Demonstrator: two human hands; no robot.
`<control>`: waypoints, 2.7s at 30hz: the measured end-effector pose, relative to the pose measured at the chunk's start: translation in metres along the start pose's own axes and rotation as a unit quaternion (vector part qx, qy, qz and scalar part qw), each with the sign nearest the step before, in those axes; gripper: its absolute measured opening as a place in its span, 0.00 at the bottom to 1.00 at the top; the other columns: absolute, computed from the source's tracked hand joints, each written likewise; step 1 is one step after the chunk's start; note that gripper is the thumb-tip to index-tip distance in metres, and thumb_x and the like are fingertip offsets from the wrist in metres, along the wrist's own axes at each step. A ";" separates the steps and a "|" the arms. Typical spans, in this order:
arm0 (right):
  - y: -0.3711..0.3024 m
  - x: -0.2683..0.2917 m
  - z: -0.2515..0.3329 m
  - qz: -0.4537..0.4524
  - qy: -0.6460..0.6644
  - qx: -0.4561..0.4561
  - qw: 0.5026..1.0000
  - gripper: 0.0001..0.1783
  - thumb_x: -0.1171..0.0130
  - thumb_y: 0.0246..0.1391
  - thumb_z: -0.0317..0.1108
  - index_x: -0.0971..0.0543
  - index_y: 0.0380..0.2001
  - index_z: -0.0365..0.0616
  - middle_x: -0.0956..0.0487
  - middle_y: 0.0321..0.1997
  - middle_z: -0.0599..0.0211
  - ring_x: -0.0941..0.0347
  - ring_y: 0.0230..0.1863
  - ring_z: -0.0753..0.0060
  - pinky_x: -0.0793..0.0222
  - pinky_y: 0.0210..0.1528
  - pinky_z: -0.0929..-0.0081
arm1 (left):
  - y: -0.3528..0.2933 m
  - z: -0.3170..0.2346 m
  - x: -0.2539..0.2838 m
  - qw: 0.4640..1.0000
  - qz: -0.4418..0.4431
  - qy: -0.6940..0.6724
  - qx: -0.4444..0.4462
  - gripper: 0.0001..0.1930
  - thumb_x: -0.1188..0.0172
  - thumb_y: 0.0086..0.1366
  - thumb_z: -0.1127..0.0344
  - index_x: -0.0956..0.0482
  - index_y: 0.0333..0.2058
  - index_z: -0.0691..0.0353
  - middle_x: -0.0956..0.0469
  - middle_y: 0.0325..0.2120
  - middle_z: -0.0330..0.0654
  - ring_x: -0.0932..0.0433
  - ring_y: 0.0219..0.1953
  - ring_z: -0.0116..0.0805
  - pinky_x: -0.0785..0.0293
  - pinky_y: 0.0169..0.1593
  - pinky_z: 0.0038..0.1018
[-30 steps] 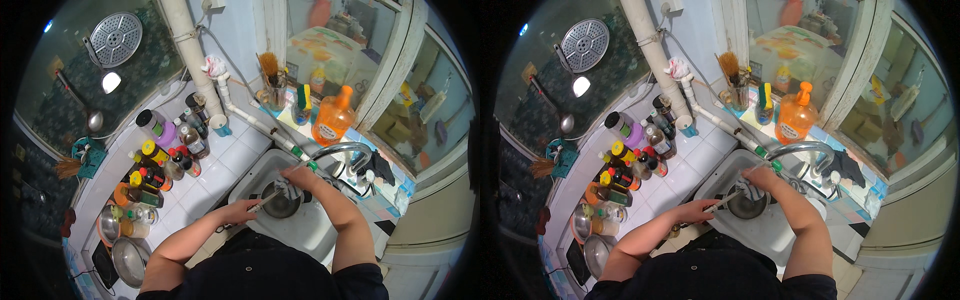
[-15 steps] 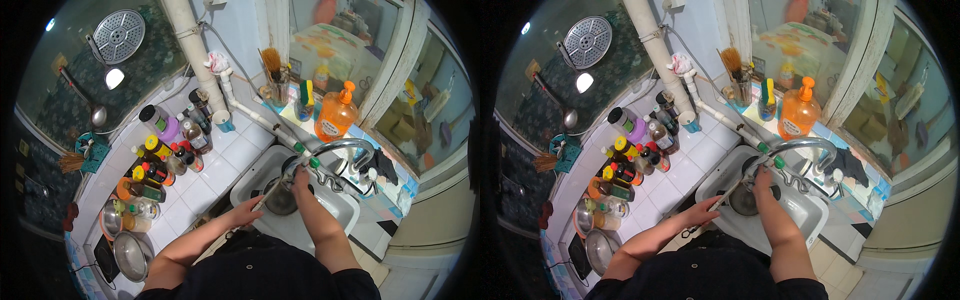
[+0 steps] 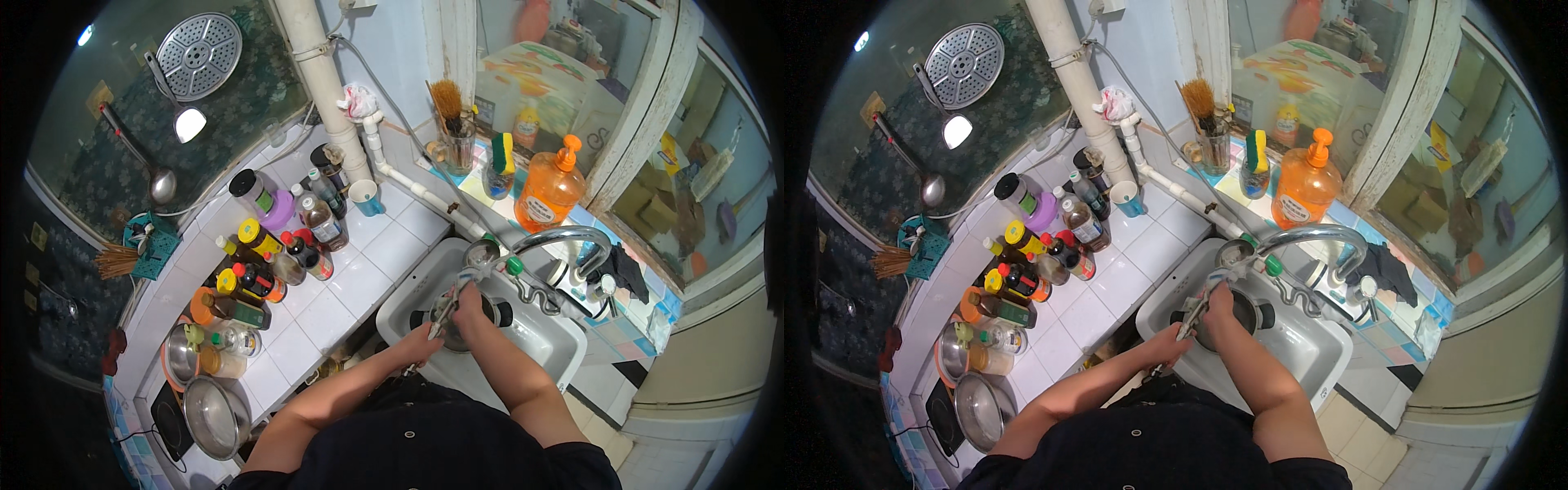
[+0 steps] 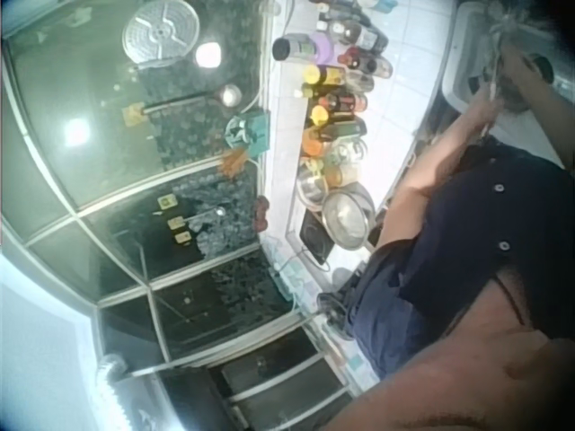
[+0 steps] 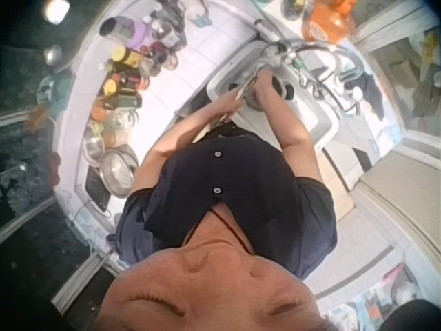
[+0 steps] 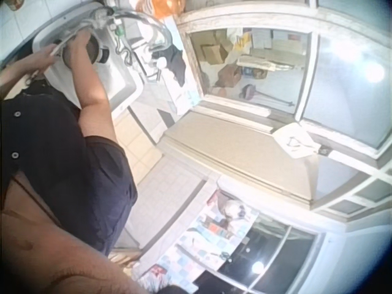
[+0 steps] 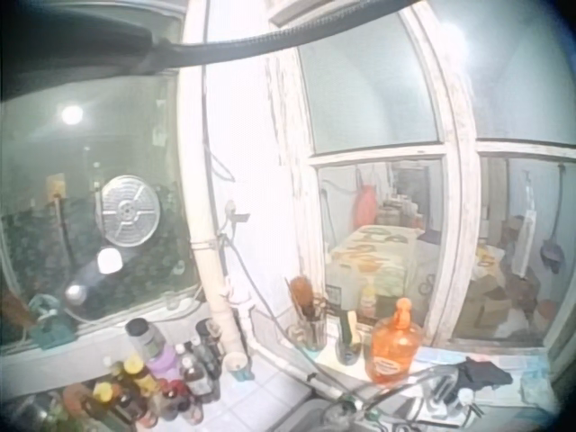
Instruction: The person washes a white plate, a metal pot, and a strainer in a kitchen sink using a sponge and running water. They then wipe the sink area and the floor with a cloth and wash the cloth in the sink before leaving the kitchen.
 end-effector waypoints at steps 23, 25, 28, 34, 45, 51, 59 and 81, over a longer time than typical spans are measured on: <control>-0.038 0.034 0.010 0.197 -0.308 0.029 0.930 0.17 0.59 0.59 0.38 0.32 0.47 0.41 0.26 0.42 0.65 0.30 0.44 0.70 0.37 0.50 0.71 | 0.031 0.012 -0.021 0.981 -0.151 0.052 -0.107 0.18 0.45 0.56 0.61 0.37 0.41 0.66 0.29 0.22 0.47 0.28 0.22 0.42 0.34 0.27 0.35; -0.046 0.017 0.023 0.190 -0.200 0.061 0.959 0.16 0.60 0.60 0.38 0.31 0.45 0.42 0.25 0.39 0.65 0.28 0.41 0.69 0.33 0.46 0.70 | 0.025 0.019 -0.015 0.978 -0.152 0.085 -0.113 0.18 0.45 0.57 0.60 0.37 0.40 0.66 0.29 0.24 0.50 0.28 0.28 0.48 0.34 0.32 0.38; -0.021 0.005 0.038 0.162 -0.122 0.095 0.975 0.15 0.62 0.60 0.37 0.30 0.43 0.41 0.25 0.38 0.63 0.27 0.39 0.67 0.31 0.43 0.70 | 0.014 0.028 -0.005 0.978 -0.137 0.115 -0.108 0.17 0.46 0.57 0.60 0.37 0.37 0.66 0.29 0.27 0.53 0.29 0.32 0.53 0.35 0.35 0.39; 0.040 0.007 0.052 0.150 -0.009 0.178 0.973 0.14 0.62 0.59 0.36 0.29 0.38 0.40 0.23 0.35 0.60 0.25 0.34 0.65 0.27 0.36 0.68 | 0.000 0.025 -0.004 0.953 -0.154 0.171 -0.197 0.15 0.46 0.58 0.61 0.37 0.36 0.66 0.32 0.22 0.48 0.30 0.27 0.42 0.35 0.31 0.35; -0.041 0.003 0.001 0.253 -0.330 0.083 0.906 0.15 0.57 0.54 0.28 0.32 0.45 0.39 0.26 0.42 0.62 0.29 0.43 0.68 0.34 0.46 0.70 | 0.022 -0.024 -0.005 0.986 -0.101 0.023 -0.128 0.15 0.49 0.60 0.62 0.35 0.42 0.64 0.29 0.21 0.46 0.27 0.18 0.36 0.31 0.23 0.29; -0.031 0.025 0.034 0.291 -0.464 0.136 0.825 0.19 0.53 0.51 0.24 0.34 0.48 0.42 0.27 0.41 0.66 0.32 0.42 0.76 0.35 0.44 0.78 | 0.011 -0.054 0.026 0.805 -0.155 0.529 -0.218 0.15 0.50 0.60 0.61 0.31 0.43 0.63 0.25 0.31 0.48 0.25 0.34 0.45 0.27 0.36 0.32; -0.053 0.006 0.054 0.384 -0.644 0.157 0.643 0.25 0.55 0.42 0.21 0.33 0.48 0.42 0.27 0.41 0.64 0.32 0.46 0.71 0.39 0.49 0.75 | 0.033 -0.085 0.063 0.582 -0.095 0.723 -0.360 0.15 0.51 0.60 0.53 0.29 0.34 0.60 0.24 0.31 0.43 0.25 0.34 0.41 0.34 0.44 0.38; -0.041 0.035 0.091 0.203 -0.685 0.338 0.613 0.16 0.56 0.55 0.39 0.30 0.33 0.33 0.27 0.33 0.43 0.32 0.37 0.42 0.39 0.38 0.59 | -0.036 -0.035 0.116 0.791 -0.246 0.515 -0.221 0.22 0.52 0.59 0.44 0.28 0.26 0.60 0.26 0.18 0.48 0.27 0.26 0.53 0.31 0.33 0.42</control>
Point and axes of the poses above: each hand's wrist, its own y-axis towards the middle knuckle, its own x-axis out of the back of the hand, z = x × y, the point moved 1 cm from there along y, towards the middle knuckle
